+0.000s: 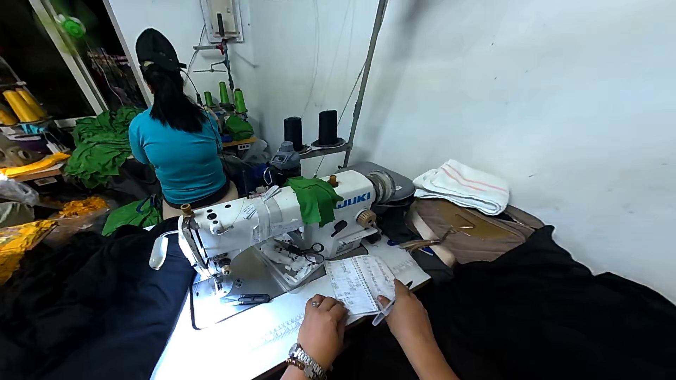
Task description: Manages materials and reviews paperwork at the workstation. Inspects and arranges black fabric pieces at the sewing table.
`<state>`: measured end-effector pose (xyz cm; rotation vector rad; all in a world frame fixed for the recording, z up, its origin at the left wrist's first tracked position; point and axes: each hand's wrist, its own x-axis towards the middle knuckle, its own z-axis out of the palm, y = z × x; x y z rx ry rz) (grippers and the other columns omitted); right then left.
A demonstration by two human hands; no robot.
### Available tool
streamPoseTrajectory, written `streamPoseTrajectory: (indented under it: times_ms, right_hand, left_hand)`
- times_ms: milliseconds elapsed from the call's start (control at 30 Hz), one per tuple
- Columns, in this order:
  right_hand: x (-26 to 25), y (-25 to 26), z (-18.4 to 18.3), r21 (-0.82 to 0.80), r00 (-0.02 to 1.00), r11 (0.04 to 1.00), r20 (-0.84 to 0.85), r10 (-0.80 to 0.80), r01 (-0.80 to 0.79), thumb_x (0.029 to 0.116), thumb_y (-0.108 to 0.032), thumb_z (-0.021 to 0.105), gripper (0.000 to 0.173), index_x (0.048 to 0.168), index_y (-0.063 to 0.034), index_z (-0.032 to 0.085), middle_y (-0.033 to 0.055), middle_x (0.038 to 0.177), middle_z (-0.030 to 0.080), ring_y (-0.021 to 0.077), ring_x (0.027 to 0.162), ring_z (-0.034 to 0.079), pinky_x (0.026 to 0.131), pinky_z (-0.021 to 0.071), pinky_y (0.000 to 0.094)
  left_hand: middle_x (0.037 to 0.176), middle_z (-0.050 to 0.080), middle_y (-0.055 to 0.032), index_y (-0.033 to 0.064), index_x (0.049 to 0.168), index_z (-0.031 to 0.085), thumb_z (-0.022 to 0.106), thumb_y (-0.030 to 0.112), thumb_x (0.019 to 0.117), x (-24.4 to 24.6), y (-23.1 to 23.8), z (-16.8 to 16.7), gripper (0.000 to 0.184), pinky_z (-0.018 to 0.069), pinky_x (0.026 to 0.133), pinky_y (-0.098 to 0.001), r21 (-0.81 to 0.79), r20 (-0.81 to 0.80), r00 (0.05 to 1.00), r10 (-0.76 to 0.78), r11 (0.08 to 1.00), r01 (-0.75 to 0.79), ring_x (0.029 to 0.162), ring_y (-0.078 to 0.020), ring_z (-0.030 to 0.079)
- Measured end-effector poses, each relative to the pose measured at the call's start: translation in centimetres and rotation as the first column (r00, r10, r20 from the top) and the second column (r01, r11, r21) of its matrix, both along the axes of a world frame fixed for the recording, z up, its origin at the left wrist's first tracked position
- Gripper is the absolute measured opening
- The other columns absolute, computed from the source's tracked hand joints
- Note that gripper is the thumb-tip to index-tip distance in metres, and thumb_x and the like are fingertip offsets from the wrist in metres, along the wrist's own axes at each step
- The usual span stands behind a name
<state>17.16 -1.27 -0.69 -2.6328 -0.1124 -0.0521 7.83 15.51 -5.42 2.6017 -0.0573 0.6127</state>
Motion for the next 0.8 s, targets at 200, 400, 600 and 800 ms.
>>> streamPoseTrajectory:
  times_ms: [200,400,600,800]
  right_hand:
    - [1.4,-1.5,-0.8,0.198,0.991,0.98,0.136,-0.001,-0.026,0.086,-0.011,0.081,0.061,0.142,-0.0013,0.058,0.0286,0.129,0.062,0.0439,0.119,0.062,0.103,0.0503,0.0564]
    - [1.8,-2.4,-1.2,0.538,0.97,0.842,0.218,-0.103,-0.031,0.0866,0.002,0.076,0.039,0.124,-0.0003,0.068,0.0207,0.102,0.07,0.0293,0.085,0.069,0.078,0.0584,0.0474]
    - [1.6,-2.6,-0.6,0.54,0.968,0.84,0.233,-0.091,-0.051,0.0929,-0.003,0.072,0.028,0.12,0.0,0.07,0.0183,0.097,0.071,0.025,0.079,0.068,0.075,0.058,0.0436]
    - [1.7,-2.8,-0.7,0.525,0.962,0.847,0.264,-0.069,-0.083,0.0939,-0.005,0.072,0.021,0.114,0.001,0.072,0.0195,0.097,0.071,0.0275,0.082,0.068,0.077,0.0574,0.0466]
  left_hand:
    - [0.115,0.074,0.0023,0.0189,0.105,0.079,0.058,0.026,0.1004,-0.1,0.0,0.2,0.023,0.0487,0.106,-0.0404,-0.005,0.005,1.0,-0.001,1.0,0.001,0.116,-0.0193,0.065]
    - [0.113,0.074,0.0024,0.0186,0.103,0.079,0.058,0.025,0.0998,-0.1,0.0,0.0,0.022,0.0489,0.105,-0.0397,-0.008,0.029,1.0,0.006,1.0,-0.005,0.115,-0.0187,0.065]
    - [0.114,0.074,0.0022,0.018,0.104,0.079,0.058,0.026,0.1001,-0.2,0.0,0.2,0.022,0.0485,0.106,-0.0396,-0.019,0.017,1.0,0.008,1.0,-0.008,0.116,-0.0186,0.065]
    - [0.116,0.074,0.0012,0.0171,0.106,0.079,0.059,0.026,0.0999,-0.2,0.0,0.3,0.023,0.0473,0.108,-0.0402,-0.039,-0.015,1.0,0.008,0.999,-0.009,0.118,-0.0197,0.064]
